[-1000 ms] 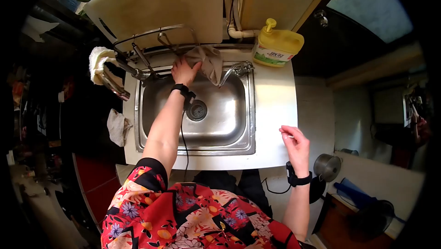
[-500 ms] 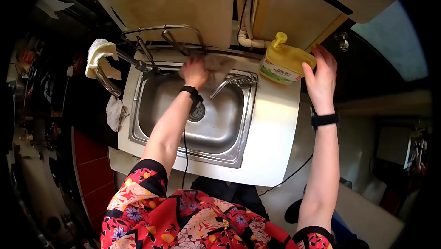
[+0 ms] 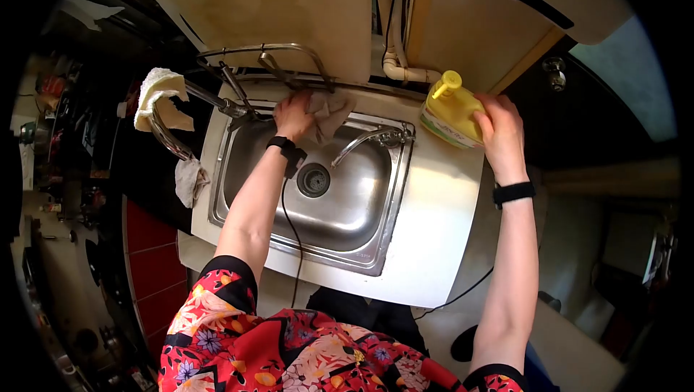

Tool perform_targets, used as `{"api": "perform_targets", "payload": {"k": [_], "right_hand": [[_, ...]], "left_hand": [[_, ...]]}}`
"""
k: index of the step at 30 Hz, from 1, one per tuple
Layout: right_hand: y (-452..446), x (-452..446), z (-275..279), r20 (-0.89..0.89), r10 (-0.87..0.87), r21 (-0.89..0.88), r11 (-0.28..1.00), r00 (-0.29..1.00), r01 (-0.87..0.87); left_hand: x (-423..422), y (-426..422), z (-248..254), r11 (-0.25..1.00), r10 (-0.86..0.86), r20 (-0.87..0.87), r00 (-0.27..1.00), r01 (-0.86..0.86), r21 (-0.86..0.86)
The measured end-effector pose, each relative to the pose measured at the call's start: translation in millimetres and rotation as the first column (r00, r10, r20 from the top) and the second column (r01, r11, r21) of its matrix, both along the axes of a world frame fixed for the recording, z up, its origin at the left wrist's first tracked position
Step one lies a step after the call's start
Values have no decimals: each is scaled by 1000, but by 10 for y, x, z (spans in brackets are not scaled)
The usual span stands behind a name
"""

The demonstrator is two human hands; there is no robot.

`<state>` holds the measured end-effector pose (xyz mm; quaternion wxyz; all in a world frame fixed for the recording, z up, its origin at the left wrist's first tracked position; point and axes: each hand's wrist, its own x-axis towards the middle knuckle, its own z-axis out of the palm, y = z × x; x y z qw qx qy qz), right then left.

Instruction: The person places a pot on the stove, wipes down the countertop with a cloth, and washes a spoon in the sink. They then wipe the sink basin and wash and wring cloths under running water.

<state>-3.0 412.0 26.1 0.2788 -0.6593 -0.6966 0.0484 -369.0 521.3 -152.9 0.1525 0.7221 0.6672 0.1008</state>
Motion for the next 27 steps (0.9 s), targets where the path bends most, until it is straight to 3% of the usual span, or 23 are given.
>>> {"api": "perform_targets", "payload": {"k": [1, 5, 7, 8, 11, 12, 15, 19, 20, 22, 26, 27], "right_hand": [[-41, -3, 20, 7, -7, -16, 1000, 1000, 7], [-180, -28, 52, -60, -27, -51, 998, 998, 24], [-205, -66, 38, -57, -31, -34, 999, 998, 29], [-203, -83, 41, -50, -32, -10, 999, 998, 31], [-172, -60, -46, -36, -40, 55, 998, 999, 41], [-163, -42, -34, -28, -47, 52, 997, 999, 48], [-184, -26, 41, -139, -33, -32, 999, 990, 29], [-375, -65, 40, -200, -72, -41, 997, 977, 65], [-455, -74, 59, -196, -86, -45, 996, 977, 78], [-622, -88, 117, -157, -118, -56, 992, 981, 111], [-1006, -200, 233, -179, -118, -77, 991, 977, 106], [-1108, -211, 220, -187, -120, -83, 991, 975, 106]], "left_hand": [[-117, 121, -320, 997, -12, -25, 1000, 14, 80], [-132, 271, -490, 988, 140, -29, 990, -138, 74], [-63, 341, -512, 978, 170, -66, 983, -177, -107], [-35, 314, -466, 978, 170, -68, 983, -177, -106], [124, 132, -276, 994, -58, -91, 994, 49, -97], [153, 86, -288, 993, -65, -83, 994, 57, -99], [197, -55, -206, 948, -314, 38, 948, 312, 60], [75, -76, -86, 897, -439, 211, 873, 417, 145], [73, -32, -36, 916, -401, 169, 900, 388, 104], [180, -115, 411, 928, -345, 222, 912, 297, 224], [530, -134, 751, 889, -355, 151, 923, 283, 359], [580, -93, 678, 832, -408, 13, 913, 366, 416]]}}
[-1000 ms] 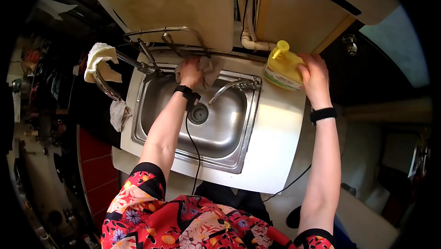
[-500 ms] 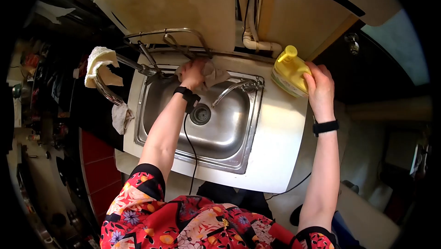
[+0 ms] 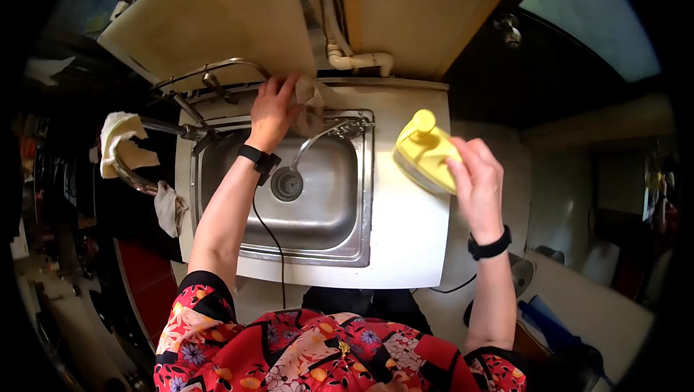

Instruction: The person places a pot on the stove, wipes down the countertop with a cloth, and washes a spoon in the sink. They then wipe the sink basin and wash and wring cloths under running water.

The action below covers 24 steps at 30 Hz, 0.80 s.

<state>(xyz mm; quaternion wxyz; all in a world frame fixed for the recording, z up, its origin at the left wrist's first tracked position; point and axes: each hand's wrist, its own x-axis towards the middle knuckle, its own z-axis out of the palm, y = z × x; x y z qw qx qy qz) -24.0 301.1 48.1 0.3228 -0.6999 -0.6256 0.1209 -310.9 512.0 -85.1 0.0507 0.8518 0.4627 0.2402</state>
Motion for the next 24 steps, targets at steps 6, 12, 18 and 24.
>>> {"api": "perform_targets", "payload": {"k": [6, 12, 18, 24], "right_hand": [[-498, -37, 68, -119, 72, -82, 993, 990, -82], [-692, 2, 34, -248, 89, -92, 989, 965, -115], [-577, 236, 91, -455, 194, -247, 910, 869, -333], [305, 717, 262, -398, 398, -262, 814, 826, -519]], "left_hand": [[203, 123, -371, 974, -6, -312, 950, -65, -218], [379, 485, -530, 920, -150, -40, 988, 124, -372], [344, 312, -198, 300, 154, 519, 841, 461, -835], [11, 109, -175, 384, 230, 726, 649, 625, -680]]}}
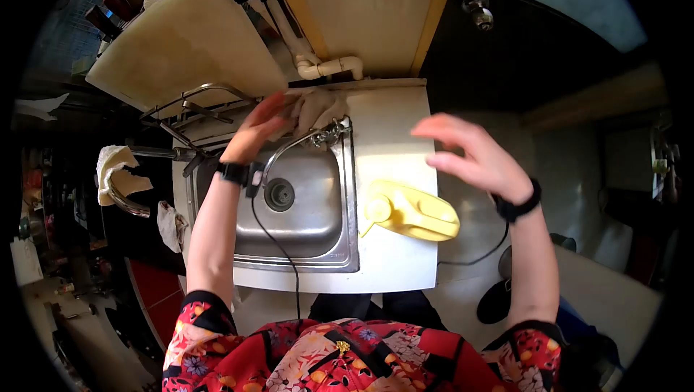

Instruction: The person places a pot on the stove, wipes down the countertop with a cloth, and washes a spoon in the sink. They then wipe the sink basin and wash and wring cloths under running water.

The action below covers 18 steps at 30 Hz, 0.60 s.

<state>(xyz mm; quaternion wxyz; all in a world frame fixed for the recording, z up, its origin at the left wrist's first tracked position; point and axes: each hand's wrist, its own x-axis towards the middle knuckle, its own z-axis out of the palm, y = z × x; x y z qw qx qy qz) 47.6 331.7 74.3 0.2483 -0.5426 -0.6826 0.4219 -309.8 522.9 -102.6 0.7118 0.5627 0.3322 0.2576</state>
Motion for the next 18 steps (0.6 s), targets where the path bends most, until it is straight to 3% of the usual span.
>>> {"api": "perform_targets", "payload": {"k": [1, 4, 6, 10, 12, 18], "right_hand": [[204, 48, 6, 64, 79, -48, 996, 995, -76], [827, 96, -349, 220, 311, 100, 936, 925, -338], [1181, -2, -622, 386, 357, 85, 904, 850, -418], [1627, -503, -939, 457, 420, 73, 861, 784, -504], [1747, -726, -1144, 494, 433, 191, 792, 754, -580], [1882, -1190, -1633, 636, 492, 72, 729, 594, -681]], "left_hand": [[-95, -77, 45, 995, 67, -29, 997, -64, 81], [-386, -407, 351, 986, 151, -68, 986, -145, 83], [-539, -693, 491, 970, 236, -33, 971, -233, 62], [-746, -1317, 560, 891, 453, -39, 891, -451, 48], [-800, -1589, 561, 859, 512, -32, 859, -512, 11], [-754, -2088, 642, 788, 608, -72, 791, -612, -66]]}}
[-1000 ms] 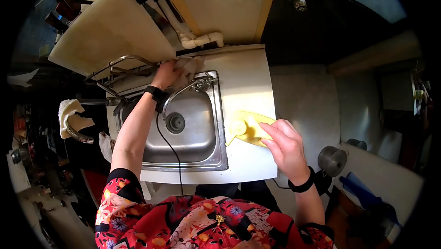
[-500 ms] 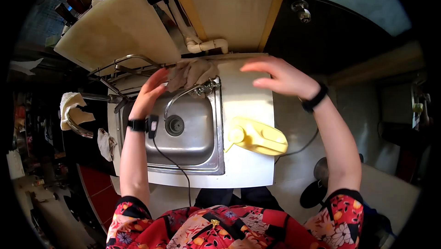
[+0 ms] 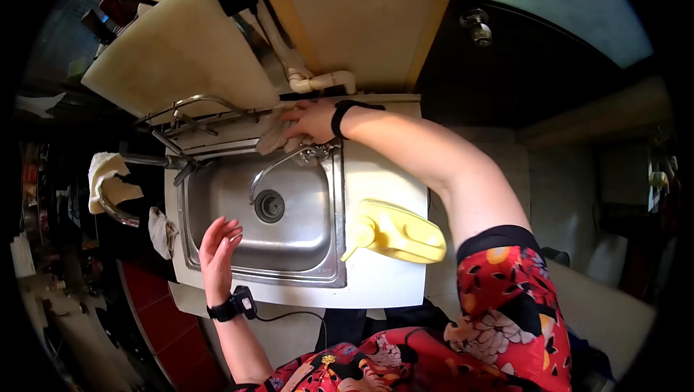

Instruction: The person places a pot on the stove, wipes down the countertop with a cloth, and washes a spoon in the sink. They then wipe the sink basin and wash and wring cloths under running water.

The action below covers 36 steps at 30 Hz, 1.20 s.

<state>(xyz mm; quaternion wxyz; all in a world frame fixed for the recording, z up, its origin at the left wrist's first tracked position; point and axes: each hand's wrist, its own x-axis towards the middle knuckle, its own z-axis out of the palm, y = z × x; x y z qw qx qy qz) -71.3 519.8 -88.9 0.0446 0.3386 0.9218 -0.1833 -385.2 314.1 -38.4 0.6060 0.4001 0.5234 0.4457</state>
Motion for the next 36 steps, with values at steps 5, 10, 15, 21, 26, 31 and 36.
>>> {"api": "perform_targets", "payload": {"k": [5, 10, 15, 21, 26, 31, 36], "right_hand": [[99, 24, -265, -61, 9, 22, 1000, 998, -8], [-25, 355, -270, -112, -181, 42, 982, 977, 187], [-351, 1010, -432, -110, -275, 239, 925, 955, 294], [-810, 1562, -223, 18, -617, 234, 768, 787, 597], [-945, 1978, -319, 117, -683, 273, 720, 721, 638], [-1389, 2334, -80, 61, -867, 96, 498, 494, 862], [-2247, 2560, 206, -188, -973, -302, 185, 132, 935]], "left_hand": [[33, -64, -49, 1000, 23, -29, 999, -24, -18], [66, -41, -15, 1000, 11, -66, 998, -12, -16], [35, -27, -36, 1000, -15, -74, 997, 13, -26], [-14, -52, -38, 1000, -6, -60, 998, 5, -11], [53, -92, 25, 997, -73, -68, 995, 71, -28], [44, -103, -23, 983, -182, -26, 983, 182, 0], [-94, -164, -6, 972, -234, -46, 971, 234, 2]]}}
